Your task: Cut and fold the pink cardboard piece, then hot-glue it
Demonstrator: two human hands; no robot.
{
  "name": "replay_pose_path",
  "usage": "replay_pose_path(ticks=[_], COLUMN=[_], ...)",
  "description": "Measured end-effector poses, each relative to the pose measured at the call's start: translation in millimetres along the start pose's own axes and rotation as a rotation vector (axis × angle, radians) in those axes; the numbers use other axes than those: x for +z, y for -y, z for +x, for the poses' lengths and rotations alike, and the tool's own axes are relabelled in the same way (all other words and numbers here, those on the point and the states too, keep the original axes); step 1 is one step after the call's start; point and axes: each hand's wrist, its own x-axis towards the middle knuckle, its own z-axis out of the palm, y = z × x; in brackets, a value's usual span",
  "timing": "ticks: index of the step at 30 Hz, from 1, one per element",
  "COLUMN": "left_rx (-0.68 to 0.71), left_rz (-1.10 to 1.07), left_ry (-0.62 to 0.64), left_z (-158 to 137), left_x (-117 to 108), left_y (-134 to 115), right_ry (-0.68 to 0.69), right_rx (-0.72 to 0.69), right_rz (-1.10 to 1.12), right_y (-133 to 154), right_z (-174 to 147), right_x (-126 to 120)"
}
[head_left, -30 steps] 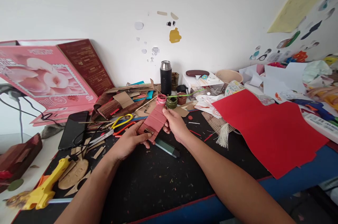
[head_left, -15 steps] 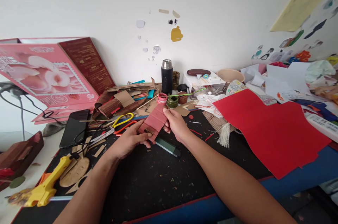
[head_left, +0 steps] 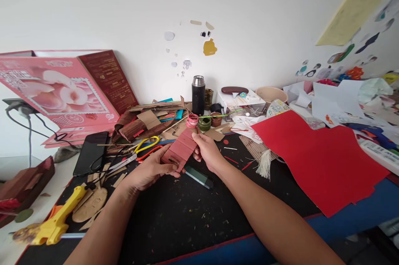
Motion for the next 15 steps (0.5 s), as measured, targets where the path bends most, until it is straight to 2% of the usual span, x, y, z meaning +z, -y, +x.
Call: replay_pose_path(ticks=[15], left_rx=[0.019], left_rz=[-0.068], left_ry=[-0.059], left_z=[0.3], left_x=[1.4], left_y=[-1.4], right_ry=[0.009], right_rx=[-0.006], right_rz=[-0.005], right_y=[0.3], right_z=[1.8], right_x=[-1.1])
